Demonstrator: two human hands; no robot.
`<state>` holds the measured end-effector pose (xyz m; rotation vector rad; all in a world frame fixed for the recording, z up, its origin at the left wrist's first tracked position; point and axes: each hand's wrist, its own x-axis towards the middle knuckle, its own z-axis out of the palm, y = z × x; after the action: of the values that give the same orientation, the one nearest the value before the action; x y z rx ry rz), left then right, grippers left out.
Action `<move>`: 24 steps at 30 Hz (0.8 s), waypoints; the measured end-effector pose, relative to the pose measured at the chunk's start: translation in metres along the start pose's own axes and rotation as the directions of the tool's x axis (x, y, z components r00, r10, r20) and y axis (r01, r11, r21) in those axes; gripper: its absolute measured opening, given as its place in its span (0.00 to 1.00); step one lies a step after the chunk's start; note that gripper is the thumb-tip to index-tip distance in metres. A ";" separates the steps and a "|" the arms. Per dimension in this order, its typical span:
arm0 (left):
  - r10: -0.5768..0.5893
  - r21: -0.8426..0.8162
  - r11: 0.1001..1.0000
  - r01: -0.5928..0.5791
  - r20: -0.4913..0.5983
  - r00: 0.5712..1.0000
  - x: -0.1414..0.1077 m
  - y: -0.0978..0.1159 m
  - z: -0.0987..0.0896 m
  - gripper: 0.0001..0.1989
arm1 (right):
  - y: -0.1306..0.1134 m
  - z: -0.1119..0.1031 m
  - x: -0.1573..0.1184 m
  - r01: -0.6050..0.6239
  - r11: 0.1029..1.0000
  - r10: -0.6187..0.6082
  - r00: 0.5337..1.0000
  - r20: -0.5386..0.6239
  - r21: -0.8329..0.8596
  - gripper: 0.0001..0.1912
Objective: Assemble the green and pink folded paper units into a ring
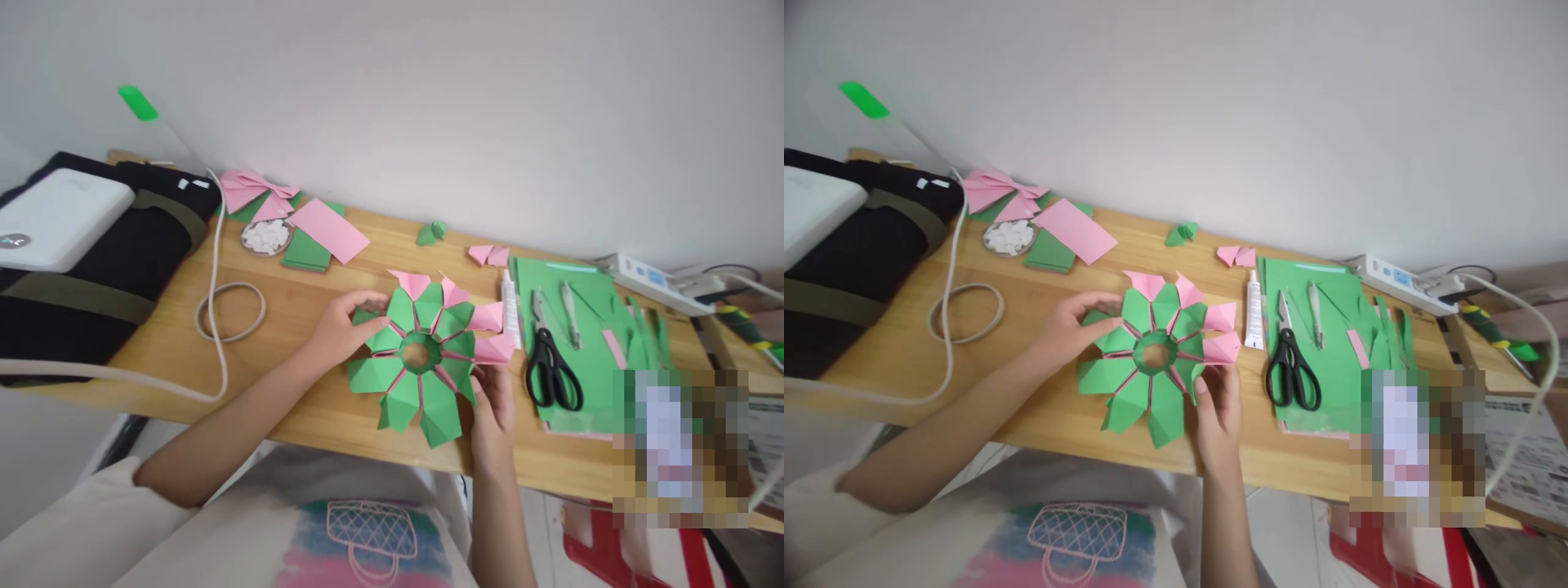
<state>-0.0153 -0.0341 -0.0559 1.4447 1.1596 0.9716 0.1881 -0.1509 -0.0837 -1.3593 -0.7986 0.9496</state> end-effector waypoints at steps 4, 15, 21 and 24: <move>-0.001 -0.023 1.000 0.001 -0.009 1.000 0.004 -0.007 0.000 0.18 | 0.001 -0.003 -0.002 -0.037 0.999 0.037 0.999 -0.011 -0.007 0.20; 0.088 -0.070 0.994 -0.089 -0.020 0.996 0.011 -0.001 0.001 0.11 | -0.018 0.007 0.022 -0.079 0.996 0.074 0.992 -0.106 -0.042 0.24; 0.044 0.030 0.999 -0.041 -0.120 0.992 0.010 -0.007 -0.006 0.21 | -0.042 0.032 0.034 -0.048 0.997 0.043 0.996 -0.083 -0.064 0.15; 0.111 0.158 0.984 -0.077 -0.218 0.970 0.006 0.002 -0.008 0.25 | -0.034 0.027 0.038 -0.025 0.994 0.008 0.986 -0.165 -0.103 0.18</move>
<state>-0.0211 -0.0262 -0.0528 1.5481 1.3629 1.1608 0.1829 -0.1043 -0.0499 -1.5162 -0.7200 0.8055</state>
